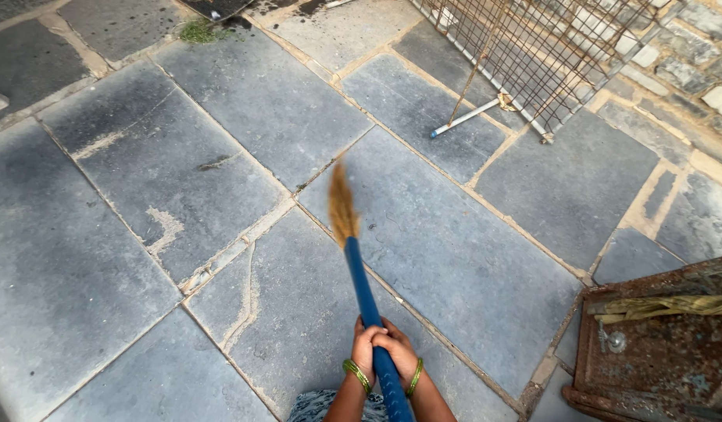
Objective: The person sweeps the stone floor with a long-handled broom, moving across the area and pushing debris near a blue drum and a metal cage.
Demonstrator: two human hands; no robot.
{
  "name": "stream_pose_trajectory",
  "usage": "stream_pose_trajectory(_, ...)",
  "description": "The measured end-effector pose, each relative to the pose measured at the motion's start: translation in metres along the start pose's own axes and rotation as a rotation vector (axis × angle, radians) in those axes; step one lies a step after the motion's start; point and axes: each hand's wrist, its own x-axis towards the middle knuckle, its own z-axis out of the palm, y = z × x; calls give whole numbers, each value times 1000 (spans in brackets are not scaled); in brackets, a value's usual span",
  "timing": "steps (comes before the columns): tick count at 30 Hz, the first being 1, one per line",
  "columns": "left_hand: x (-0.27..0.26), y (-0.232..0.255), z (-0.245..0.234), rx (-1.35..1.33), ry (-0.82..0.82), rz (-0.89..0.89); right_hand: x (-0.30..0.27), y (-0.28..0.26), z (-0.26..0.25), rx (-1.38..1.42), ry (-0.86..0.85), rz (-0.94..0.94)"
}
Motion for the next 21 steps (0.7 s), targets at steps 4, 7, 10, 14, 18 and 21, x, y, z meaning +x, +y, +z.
stream_pose_trajectory(4, 7, 5, -9, 73, 71, -40, 38, 10, -19, -196, 10, 107)
stream_pose_trajectory(7, 15, -3, -14, 137, 99, -114, 41, 12, -29, -187, -114, 109)
stream_pose_trajectory(10, 18, -9, -15, 275, 88, -215, 27, 9, -37, -188, -34, 177)
stream_pose_trajectory(14, 17, -24, -7, 381, -66, -315, 5, 0, -57, -83, -66, 157)
stream_pose_trajectory(18, 30, -49, 11, 556, -180, -288, -8, 1, -90, -49, 93, 167)
stream_pose_trajectory(21, 47, -73, 24, 608, -218, -244, -13, 14, -111, 105, 178, 121)
